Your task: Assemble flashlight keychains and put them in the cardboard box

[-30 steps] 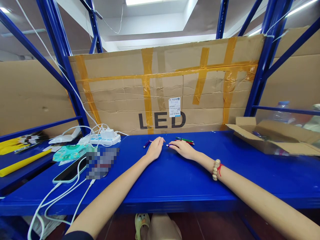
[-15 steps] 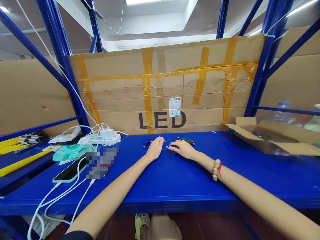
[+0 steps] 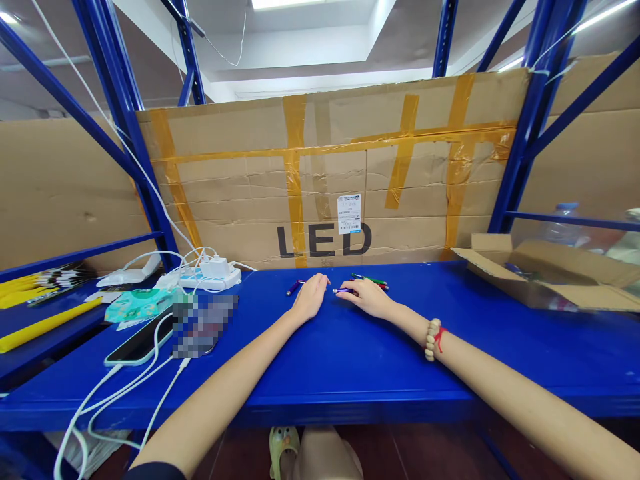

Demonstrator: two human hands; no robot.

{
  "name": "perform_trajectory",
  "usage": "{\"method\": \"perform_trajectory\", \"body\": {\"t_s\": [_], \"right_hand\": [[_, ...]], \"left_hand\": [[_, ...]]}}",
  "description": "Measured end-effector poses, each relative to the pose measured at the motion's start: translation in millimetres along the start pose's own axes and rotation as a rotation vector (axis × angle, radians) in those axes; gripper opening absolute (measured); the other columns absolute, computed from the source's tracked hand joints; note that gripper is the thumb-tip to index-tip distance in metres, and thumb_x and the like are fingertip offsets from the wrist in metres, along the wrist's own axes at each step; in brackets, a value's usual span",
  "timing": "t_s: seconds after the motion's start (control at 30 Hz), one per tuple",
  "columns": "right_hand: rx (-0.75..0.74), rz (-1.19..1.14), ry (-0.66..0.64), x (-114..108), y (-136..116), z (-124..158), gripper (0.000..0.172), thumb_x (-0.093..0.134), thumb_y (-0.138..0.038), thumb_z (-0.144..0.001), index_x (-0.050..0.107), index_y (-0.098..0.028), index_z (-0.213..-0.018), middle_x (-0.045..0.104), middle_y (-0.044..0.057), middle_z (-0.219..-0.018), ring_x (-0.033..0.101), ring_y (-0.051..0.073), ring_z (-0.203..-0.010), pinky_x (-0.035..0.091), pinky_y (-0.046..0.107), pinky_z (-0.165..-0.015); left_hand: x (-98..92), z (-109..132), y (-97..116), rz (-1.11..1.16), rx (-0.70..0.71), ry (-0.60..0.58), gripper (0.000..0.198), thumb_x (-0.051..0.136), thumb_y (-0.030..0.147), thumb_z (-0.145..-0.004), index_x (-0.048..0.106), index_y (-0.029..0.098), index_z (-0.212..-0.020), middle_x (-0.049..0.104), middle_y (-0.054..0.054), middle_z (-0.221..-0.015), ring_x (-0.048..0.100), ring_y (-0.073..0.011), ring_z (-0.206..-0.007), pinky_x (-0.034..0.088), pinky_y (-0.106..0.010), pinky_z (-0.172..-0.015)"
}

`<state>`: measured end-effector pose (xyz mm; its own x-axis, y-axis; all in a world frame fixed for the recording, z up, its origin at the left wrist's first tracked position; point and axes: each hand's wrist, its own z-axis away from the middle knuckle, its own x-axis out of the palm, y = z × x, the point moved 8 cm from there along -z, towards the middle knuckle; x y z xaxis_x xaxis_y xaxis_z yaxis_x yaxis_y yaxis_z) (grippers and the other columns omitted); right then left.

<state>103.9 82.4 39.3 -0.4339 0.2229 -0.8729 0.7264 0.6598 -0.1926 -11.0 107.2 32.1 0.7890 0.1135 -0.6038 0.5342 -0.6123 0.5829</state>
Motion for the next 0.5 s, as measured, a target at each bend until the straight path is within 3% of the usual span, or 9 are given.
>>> {"method": "perform_trajectory", "body": {"t_s": [0.17,0.5], "right_hand": [[0.015,0.023,-0.028,1.1,-0.6,0.4,0.044,0.036,-0.054,-0.087,0.063,-0.020,-0.081,0.063,0.002,-0.066,0.056,0.016,-0.065,0.034,0.024,-0.059],[-0.004,-0.004,-0.035,3.9,2.2,0.2,0.044,0.033,-0.053,-0.089,0.063,-0.021,-0.086,0.066,0.003,-0.076,0.058,0.017,-0.072,0.038,0.026,-0.063]], "left_hand": [[0.0,-0.2,0.2,-0.005,-0.005,-0.001,0.035,0.021,0.033,-0.091,0.052,0.019,-0.082,0.055,-0.002,-0.077,0.052,-0.0162,-0.079,0.041,-0.029,-0.075],[0.0,0.1,-0.4,-0.009,-0.014,-0.002,0.034,0.022,0.033,-0.091,0.052,0.020,-0.082,0.055,-0.001,-0.076,0.052,-0.0159,-0.079,0.041,-0.028,-0.075]]}}
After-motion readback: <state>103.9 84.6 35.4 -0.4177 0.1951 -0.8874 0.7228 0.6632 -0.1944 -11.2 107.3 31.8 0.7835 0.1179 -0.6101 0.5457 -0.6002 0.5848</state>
